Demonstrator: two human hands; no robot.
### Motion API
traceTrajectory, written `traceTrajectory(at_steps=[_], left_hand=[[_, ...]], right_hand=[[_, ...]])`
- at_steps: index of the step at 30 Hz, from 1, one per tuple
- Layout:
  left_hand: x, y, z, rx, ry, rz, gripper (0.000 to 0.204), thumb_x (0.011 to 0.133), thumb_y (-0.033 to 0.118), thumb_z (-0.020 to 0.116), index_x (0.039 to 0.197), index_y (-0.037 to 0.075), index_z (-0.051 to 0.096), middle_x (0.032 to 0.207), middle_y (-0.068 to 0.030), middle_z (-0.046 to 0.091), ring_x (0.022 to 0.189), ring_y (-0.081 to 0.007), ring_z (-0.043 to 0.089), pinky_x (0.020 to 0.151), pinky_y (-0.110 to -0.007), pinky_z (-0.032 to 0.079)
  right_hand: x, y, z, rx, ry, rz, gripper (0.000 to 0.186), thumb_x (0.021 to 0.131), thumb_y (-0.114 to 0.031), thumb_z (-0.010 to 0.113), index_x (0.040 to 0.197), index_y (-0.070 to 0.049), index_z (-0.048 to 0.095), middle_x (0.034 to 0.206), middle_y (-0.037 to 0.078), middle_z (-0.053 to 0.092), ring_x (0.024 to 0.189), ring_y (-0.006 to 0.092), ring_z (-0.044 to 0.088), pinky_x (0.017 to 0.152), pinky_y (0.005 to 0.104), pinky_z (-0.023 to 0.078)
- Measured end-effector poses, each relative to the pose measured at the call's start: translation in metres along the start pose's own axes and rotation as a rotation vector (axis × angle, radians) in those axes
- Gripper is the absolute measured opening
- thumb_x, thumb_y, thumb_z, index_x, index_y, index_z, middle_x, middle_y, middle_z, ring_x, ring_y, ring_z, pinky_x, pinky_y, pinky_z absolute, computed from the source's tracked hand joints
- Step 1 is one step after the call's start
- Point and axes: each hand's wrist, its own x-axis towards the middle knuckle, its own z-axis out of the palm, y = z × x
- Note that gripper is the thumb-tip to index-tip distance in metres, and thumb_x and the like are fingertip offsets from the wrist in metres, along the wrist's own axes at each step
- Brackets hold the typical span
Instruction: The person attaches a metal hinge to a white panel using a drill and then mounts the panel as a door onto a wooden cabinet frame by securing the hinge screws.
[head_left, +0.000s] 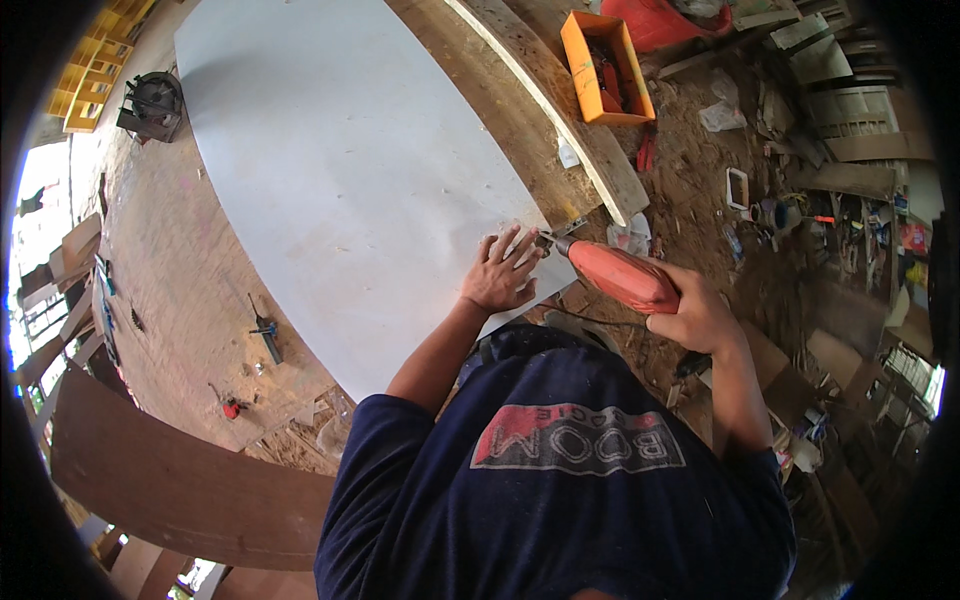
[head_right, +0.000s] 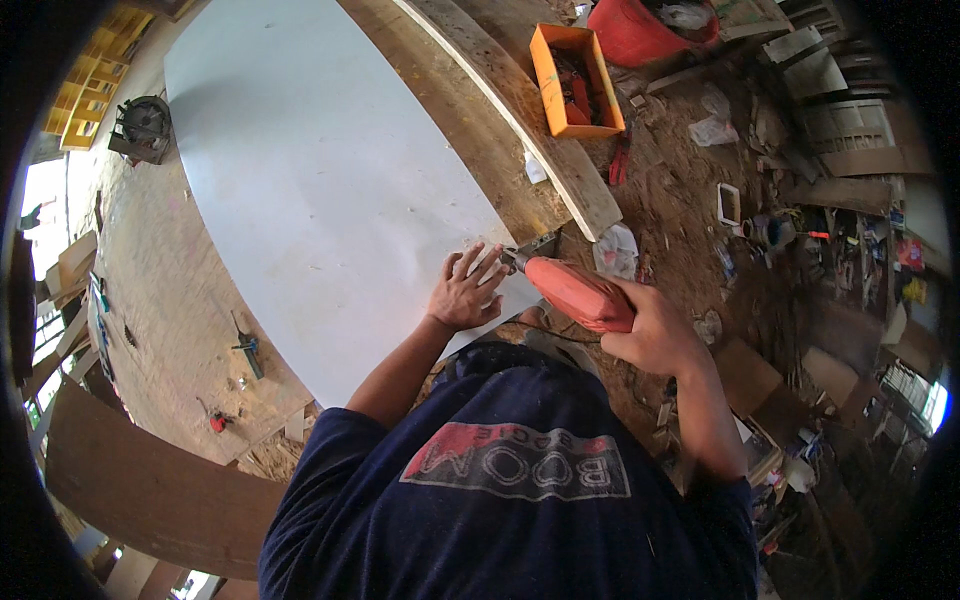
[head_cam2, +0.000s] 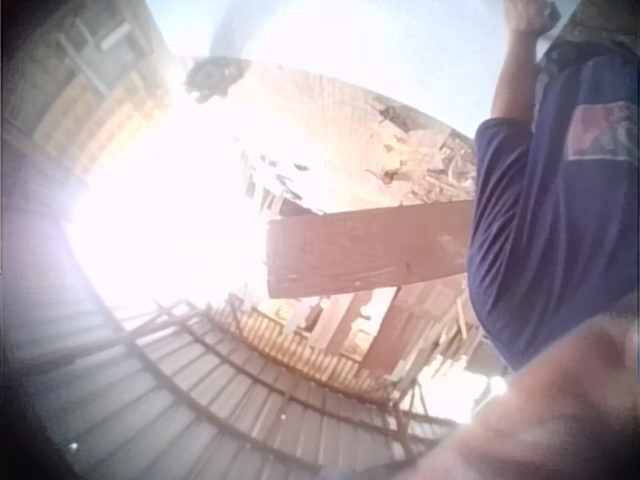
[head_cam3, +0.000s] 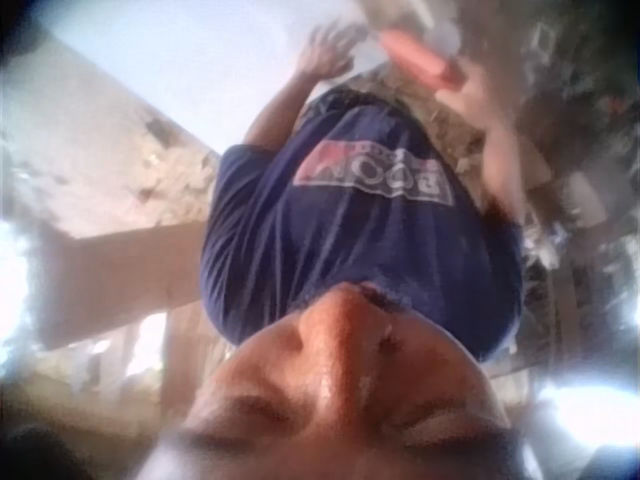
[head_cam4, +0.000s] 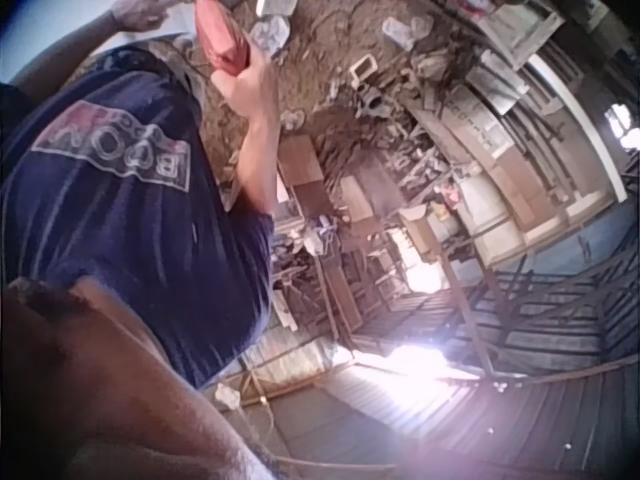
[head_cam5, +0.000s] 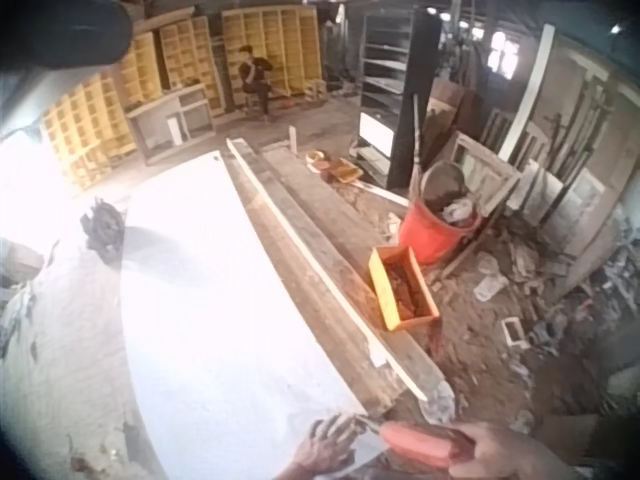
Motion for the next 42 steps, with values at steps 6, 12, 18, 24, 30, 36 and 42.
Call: traceTrajectory(at_steps=[6,12,18,24,30,36,42], left_hand=[[0.000,0.000,0.002,-0.010,0.006,-0.004,0.059,0.089,0.038,0.071,0.145,0.022,0.067,0.176,-0.0061,0.040,0.159,-0.0321,0.037,0.122,-0.059,0.033],[0.000,0.000,0.001,-0.015,-0.001,-0.003,0.059,0.089,0.038,0.071,0.146,0.021,0.067,0.175,-0.0064,0.040,0.159,-0.0321,0.037,0.122,-0.060,0.033],[0.000,0.000,0.004,-0.009,0.008,0.002,0.059,0.089,0.038,0.070,0.146,0.021,0.067,0.175,-0.0060,0.041,0.160,-0.0318,0.037,0.121,-0.060,0.033],[0.000,0.000,0.002,-0.031,0.027,-0.016,0.061,0.086,0.036,0.073,0.145,0.023,0.067,0.174,-0.0112,0.041,0.158,-0.0338,0.040,0.121,-0.060,0.034],[-0.001,-0.001,0.003,-0.036,0.033,-0.007,0.059,0.088,0.037,0.071,0.144,0.023,0.066,0.175,-0.0159,0.037,0.158,-0.0348,0.039,0.121,-0.060,0.034],[0.001,0.000,0.000,-0.014,0.027,0.002,0.060,0.085,0.038,0.075,0.144,0.023,0.068,0.174,-0.0127,0.040,0.156,-0.0347,0.042,0.120,-0.060,0.035],[0.001,0.001,0.000,-0.002,0.021,0.001,0.059,0.087,0.039,0.074,0.143,0.023,0.068,0.174,-0.0089,0.041,0.157,-0.0341,0.040,0.121,-0.060,0.035]], right_hand=[[0.001,-0.001,-0.001,0.031,-0.002,0.027,0.080,0.072,-0.010,0.071,0.150,0.003,0.060,0.131,0.017,0.075,0.121,0.0221,0.069,0.108,0.0351,0.050],[0.000,-0.001,0.000,0.002,0.006,-0.017,0.080,0.071,-0.010,0.071,0.150,0.002,0.060,0.130,0.017,0.075,0.120,0.0235,0.070,0.107,0.0351,0.050],[0.002,0.004,0.000,-0.050,0.016,-0.038,0.073,0.076,-0.011,0.071,0.148,0.001,0.062,0.128,0.020,0.076,0.117,0.0273,0.074,0.104,0.0385,0.054],[0.006,0.005,0.000,-0.017,0.016,-0.071,0.074,0.076,-0.013,0.072,0.148,0.001,0.062,0.127,0.022,0.076,0.117,0.0278,0.074,0.104,0.0388,0.054],[0.006,0.004,-0.002,-0.061,0.007,-0.025,0.072,0.076,-0.014,0.073,0.146,0.000,0.063,0.128,0.022,0.076,0.117,0.0307,0.074,0.104,0.0397,0.054],[0.006,0.004,-0.001,-0.039,0.021,-0.027,0.071,0.076,-0.016,0.072,0.144,0.000,0.064,0.125,0.023,0.076,0.116,0.0341,0.074,0.102,0.0406,0.055],[0.013,0.004,-0.002,-0.014,0.035,-0.034,0.063,0.077,-0.019,0.072,0.137,0.000,0.068,0.118,0.023,0.077,0.107,0.0366,0.074,0.096,0.0421,0.056]])
